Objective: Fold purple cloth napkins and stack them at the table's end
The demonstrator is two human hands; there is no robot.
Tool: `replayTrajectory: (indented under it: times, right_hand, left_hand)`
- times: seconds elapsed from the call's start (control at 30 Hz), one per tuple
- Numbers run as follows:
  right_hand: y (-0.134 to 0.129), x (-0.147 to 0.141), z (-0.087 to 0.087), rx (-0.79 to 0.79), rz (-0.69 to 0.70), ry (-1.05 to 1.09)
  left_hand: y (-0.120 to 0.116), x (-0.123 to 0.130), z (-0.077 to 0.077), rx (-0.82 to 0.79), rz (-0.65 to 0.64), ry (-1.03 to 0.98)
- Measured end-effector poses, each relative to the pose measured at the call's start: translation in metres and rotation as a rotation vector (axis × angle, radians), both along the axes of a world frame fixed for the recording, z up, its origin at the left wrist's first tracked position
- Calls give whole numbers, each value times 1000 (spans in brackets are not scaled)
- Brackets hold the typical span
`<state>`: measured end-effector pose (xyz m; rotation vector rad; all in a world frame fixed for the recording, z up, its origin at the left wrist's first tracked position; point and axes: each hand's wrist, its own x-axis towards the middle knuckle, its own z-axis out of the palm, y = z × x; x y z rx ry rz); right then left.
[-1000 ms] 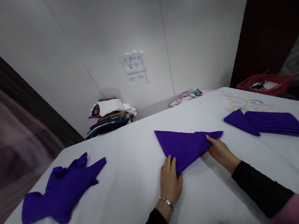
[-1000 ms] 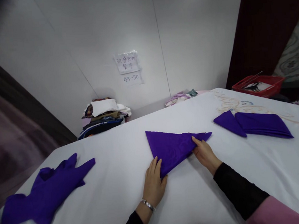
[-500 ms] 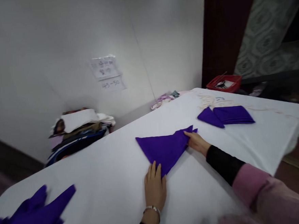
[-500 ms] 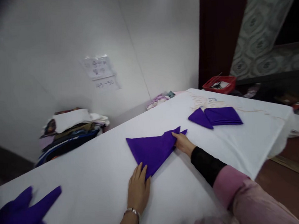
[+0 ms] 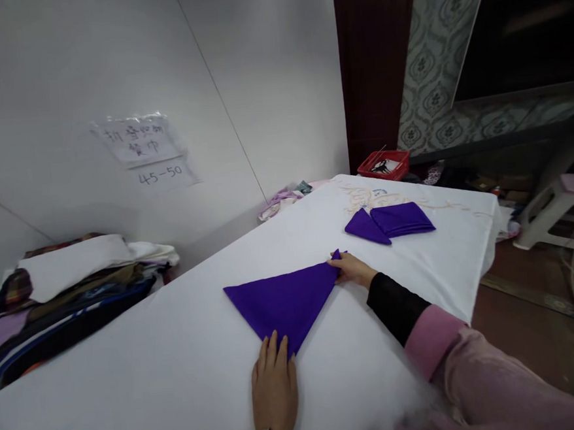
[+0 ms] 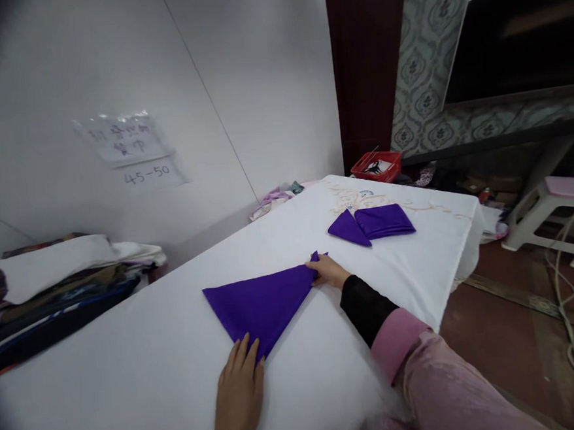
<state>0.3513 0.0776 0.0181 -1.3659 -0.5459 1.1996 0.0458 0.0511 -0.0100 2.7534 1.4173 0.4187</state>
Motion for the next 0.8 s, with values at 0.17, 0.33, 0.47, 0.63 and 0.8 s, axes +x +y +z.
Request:
replayTrajectory:
  times: [0.17,0.33,0.47,0.63,0.8]
  right_hand:
    - [-9,20,-1,-35,36,-175]
    - [-4,25,-2,29,-44,-339]
    - [4,29,-6,95,-114,-469]
    - [10,43,-26,64,-191,-648]
    - [11,52,-39,57,-222,-826]
  left_hand:
    - [1,-1,-6,51,-4,2]
    - [2,1,-8,98,-5,-10]
    - [2,6,-5,111,-14,-5]
    - [1,9,-3,88,-25,32]
    - [0,9,-4,61,-19,60]
